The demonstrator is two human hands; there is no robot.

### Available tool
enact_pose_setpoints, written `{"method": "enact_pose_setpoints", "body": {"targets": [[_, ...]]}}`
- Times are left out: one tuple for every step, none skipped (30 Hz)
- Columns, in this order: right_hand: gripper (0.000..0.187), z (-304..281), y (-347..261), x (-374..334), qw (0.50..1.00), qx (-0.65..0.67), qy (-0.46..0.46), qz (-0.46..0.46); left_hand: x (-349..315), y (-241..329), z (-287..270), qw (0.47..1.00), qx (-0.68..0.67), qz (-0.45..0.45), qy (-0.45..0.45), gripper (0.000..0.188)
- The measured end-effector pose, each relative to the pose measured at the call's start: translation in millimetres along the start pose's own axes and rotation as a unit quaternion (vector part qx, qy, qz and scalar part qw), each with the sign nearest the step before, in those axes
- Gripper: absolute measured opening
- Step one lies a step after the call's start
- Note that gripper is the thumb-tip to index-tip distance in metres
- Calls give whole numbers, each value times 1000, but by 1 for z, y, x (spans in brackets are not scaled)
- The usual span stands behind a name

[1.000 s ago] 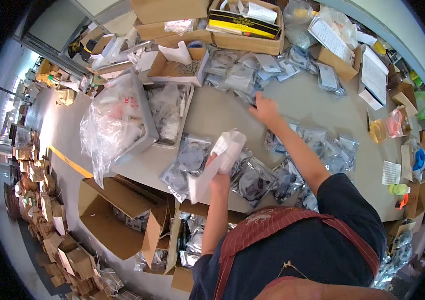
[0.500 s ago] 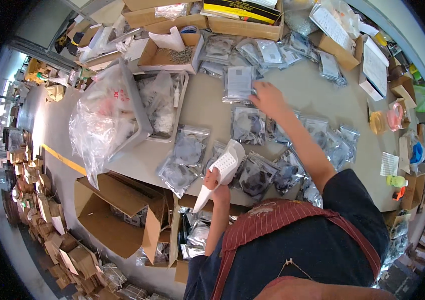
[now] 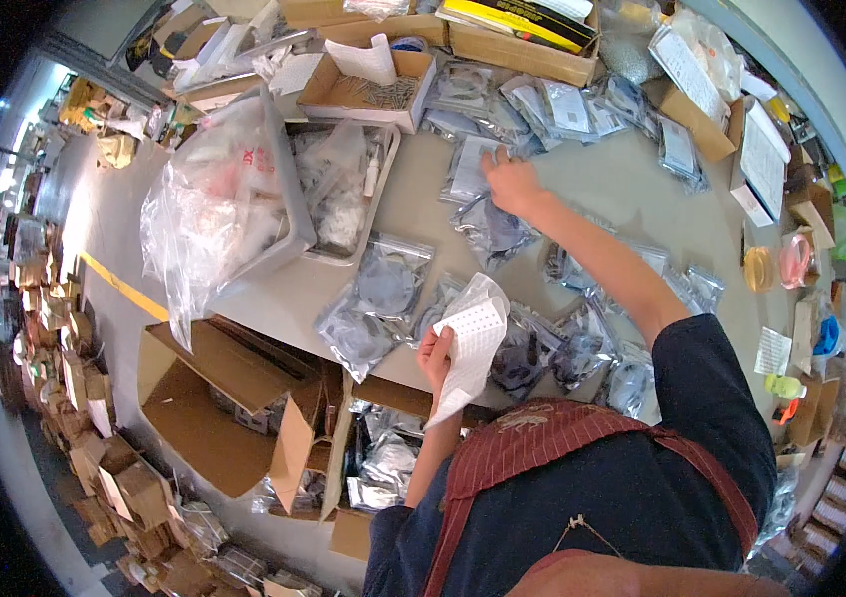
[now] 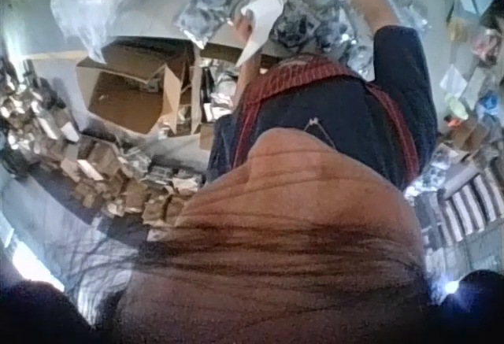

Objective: The person organizes numerous small silver-pouched items on a table, consulting a printed checklist while moving the pouches into various cardboard boxes on the floor.

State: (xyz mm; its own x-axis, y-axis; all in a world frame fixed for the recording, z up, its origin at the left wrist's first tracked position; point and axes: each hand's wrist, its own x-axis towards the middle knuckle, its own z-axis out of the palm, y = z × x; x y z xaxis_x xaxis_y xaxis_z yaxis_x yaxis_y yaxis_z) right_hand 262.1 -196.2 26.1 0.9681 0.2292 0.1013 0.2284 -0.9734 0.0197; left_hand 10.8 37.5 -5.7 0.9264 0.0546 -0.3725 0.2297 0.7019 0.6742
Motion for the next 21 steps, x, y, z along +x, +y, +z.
{"method": "enact_pose_setpoints", "body": {"targets": [[65, -6, -4, -1, 1000, 12, 20, 8, -2, 1, 3, 1000, -4, 0, 2, 24], [64, -11, -9, -2, 999, 24, 41, 16, -6, 4, 13, 1000, -11, 4, 24, 10], [65, -16, -17, -6, 998, 38, 40, 5, -8, 0, 11, 1000, 0, 7, 21, 10], [65, -28, -29, -13, 998, 54, 44, -3, -7, -3, 7, 1000, 16, 13, 13, 10], [65, -35, -41, -22, 996, 71, 47, -11, -6, -5, 2, 999, 32, 19, 7, 10], [56, -19, -52, -34, 991, 88, 89, -53, -5, -7, -2, 999, 29, 11, 15, 11], [52, -12, -56, -51, 986, 109, 81, -99, -3, -1, -1, 999, 29, -2, 16, 11], [49, -8, -58, -67, 977, 131, 71, -151, -4, 9, 0, 999, 26, -12, 23, 11], [48, -7, -55, -81, 973, 135, 75, -169, -4, 16, -4, 999, 23, -23, 31, 12], [47, -11, -51, -94, 968, 140, 78, -194, 3, 3, -37, 997, 74, 23, 17, 25], [46, -13, -44, -106, 962, 144, 78, -218, 1, -4, -55, 992, 78, 58, 85, 26], [45, -18, -35, -118, 969, 149, 29, -193, -7, 20, -45, 989, 116, 73, 55, 27], [45, -27, -26, -131, 974, 153, -21, -166, -18, 56, -25, 984, 154, 88, 26, 29], [45, -33, -19, -138, 975, 157, -67, -142, -24, 75, -16, 996, 29, 79, 24, 30], [46, -29, -11, -140, 974, 168, -80, -126, -23, 88, -8, 992, -98, 71, 18, 31], [48, -24, -2, -135, 973, 180, -94, -110, -16, 99, 5, 985, -77, 133, 75, 30], [50, -28, 1, -126, 971, 193, -107, -94, -10, 108, 12, 971, -55, 194, 132, 30], [53, -32, 4, -114, 978, 177, -50, -102, 1, 102, -33, 959, 97, 242, 109, 36], [56, -42, 3, -96, 981, 161, 9, -106, 9, 109, -37, 970, -41, 211, 114, 44], [59, -40, 5, -78, 983, 155, 37, -87, 18, 115, -33, 970, -123, 199, 71, 45], [62, -35, 6, -59, 984, 151, 64, -71, 24, 123, -31, 960, -203, 188, 30, 47]]}}
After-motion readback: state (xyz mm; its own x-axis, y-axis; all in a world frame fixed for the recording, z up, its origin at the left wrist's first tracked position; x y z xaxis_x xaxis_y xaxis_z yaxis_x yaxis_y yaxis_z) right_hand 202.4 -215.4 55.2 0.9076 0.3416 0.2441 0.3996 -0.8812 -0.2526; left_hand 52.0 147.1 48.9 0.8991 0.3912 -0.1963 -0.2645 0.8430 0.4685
